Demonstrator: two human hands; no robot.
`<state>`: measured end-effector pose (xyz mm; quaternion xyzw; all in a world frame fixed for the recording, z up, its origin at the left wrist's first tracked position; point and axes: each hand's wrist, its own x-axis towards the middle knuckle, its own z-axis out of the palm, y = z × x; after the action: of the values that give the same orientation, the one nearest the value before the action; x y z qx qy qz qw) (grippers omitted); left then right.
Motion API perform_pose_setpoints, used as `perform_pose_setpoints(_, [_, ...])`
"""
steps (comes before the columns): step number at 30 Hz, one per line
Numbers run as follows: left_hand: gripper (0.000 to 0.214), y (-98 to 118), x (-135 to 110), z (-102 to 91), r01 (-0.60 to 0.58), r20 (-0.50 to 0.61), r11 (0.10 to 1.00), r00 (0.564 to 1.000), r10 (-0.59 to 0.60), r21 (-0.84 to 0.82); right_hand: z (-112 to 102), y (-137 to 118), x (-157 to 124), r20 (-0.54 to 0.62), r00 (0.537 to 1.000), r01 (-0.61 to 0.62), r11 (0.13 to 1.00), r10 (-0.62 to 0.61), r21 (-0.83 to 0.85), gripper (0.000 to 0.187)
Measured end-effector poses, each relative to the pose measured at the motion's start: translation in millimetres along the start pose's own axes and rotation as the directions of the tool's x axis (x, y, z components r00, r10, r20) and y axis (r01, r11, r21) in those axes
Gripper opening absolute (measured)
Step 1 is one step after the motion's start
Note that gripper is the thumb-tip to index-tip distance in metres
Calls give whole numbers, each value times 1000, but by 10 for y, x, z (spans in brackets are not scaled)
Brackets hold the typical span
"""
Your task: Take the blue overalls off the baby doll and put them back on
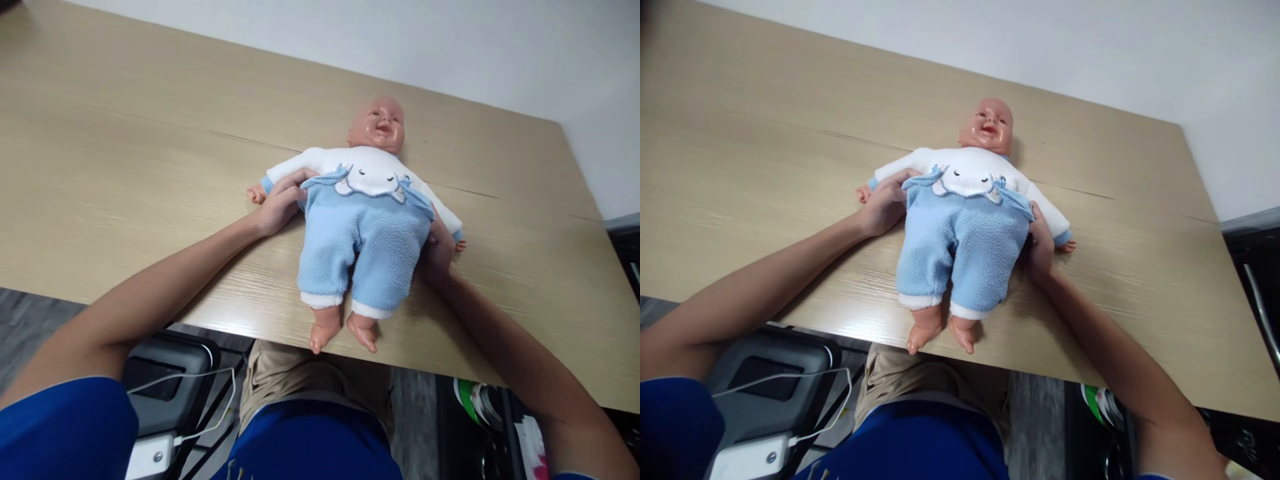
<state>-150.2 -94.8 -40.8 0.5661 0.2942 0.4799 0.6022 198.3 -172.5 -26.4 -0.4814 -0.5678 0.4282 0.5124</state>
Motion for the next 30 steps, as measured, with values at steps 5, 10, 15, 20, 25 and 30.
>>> perform_pose_setpoints(5, [58, 156, 16, -94, -174, 142, 945, 980, 138, 278, -46, -89, 32, -23, 999, 41, 996, -40, 79, 37])
perform_pose_setpoints(10, [62, 349, 124, 100, -282, 169, 870, 958, 232, 404, -99, -324, 126, 98, 992, 85, 994, -78, -74, 46])
perform_pose_setpoints(15, [72, 286, 243, 217, -156, 60, 930, 988, 144, 332, -49, -283, 290, -2, 999, -53, 998, 53, -20, 43])
perform_pose_setpoints(20, [74, 120, 138, 25, -105, 95, 862, 993, 67, 496, -94, -18, 227, -35, 999, -23, 970, 15, -244, 53])
perform_pose_setpoints(25, [76, 111, -14, -17, -105, 145, 813, 989, 26, 573, -111, 106, 76, -96, 992, -96, 973, 78, -212, 54])
perform_pose_setpoints(30, [66, -37, -83, 270, 95, -74, 981, 994, -83, 170, 75, 155, 55, -166, 947, -253, 956, 277, 149, 50])
